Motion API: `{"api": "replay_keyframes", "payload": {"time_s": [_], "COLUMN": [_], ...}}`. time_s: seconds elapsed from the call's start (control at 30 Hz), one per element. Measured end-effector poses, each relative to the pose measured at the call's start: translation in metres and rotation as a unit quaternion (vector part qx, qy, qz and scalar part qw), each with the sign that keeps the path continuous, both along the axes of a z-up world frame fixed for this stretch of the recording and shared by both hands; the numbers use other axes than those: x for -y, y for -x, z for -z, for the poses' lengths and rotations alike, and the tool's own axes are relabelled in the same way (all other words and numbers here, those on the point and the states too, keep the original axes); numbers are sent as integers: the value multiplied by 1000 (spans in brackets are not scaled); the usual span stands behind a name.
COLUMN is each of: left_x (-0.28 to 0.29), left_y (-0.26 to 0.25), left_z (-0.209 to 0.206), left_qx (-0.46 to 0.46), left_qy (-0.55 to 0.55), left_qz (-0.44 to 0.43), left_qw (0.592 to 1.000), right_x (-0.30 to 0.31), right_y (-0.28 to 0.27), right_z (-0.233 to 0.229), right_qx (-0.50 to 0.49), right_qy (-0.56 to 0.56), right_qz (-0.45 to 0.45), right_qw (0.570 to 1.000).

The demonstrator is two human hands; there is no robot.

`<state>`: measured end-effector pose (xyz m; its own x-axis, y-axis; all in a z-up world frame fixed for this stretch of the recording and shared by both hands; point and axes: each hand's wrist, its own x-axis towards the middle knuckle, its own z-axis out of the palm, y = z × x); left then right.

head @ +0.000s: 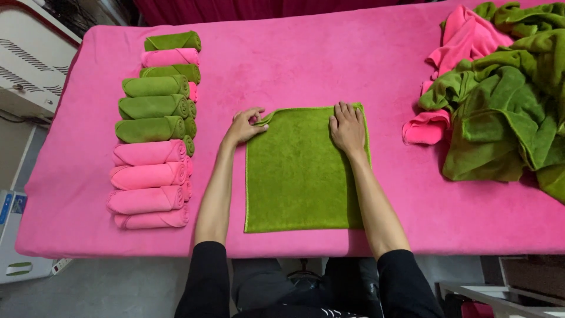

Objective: Folding and rolling a green towel into a decorative shape on a massage table.

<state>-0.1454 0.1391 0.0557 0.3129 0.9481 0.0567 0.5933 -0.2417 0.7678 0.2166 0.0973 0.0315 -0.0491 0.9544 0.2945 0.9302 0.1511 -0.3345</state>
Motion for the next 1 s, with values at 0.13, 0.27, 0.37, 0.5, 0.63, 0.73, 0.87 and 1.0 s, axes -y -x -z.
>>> {"api": "replay_keyframes", "payload": {"time_s": [0.13, 0.27, 0.37, 0.5, 0.63, 0.73, 0.87, 1.0], "left_x": [16, 20, 25, 23, 17, 9, -4, -2], "left_y": [-26, -25, -18, -20, -17, -22, -24, -26], "left_z": [8, -9, -20, -20, -17, 5, 34, 38], "left_qx": [57, -36, -83, -174, -32, 38, 69, 119], "left_qy": [-14, -38, 16, 8, 121, 98, 88, 89], "left_qz": [-11, 45, 17, 20, -66, -82, -94, -98], "left_qw": [998, 998, 996, 985, 990, 991, 989, 984], "right_x": [-3, -1, 0, 0, 0, -2, 1, 8], "right_y": [-1, 0, 0, 1, 1, -2, 7, 47], "right_z": [4, 1, -3, -2, -1, 0, -4, 1], "right_qx": [16, 19, 21, 14, 14, 36, 52, -111], "right_qy": [-11, -11, -5, 1, 3, 10, -9, -52], "right_qz": [0, 1, 2, 1, -1, -14, -12, -88], "right_qw": [1000, 1000, 1000, 1000, 1000, 999, 999, 989]}}
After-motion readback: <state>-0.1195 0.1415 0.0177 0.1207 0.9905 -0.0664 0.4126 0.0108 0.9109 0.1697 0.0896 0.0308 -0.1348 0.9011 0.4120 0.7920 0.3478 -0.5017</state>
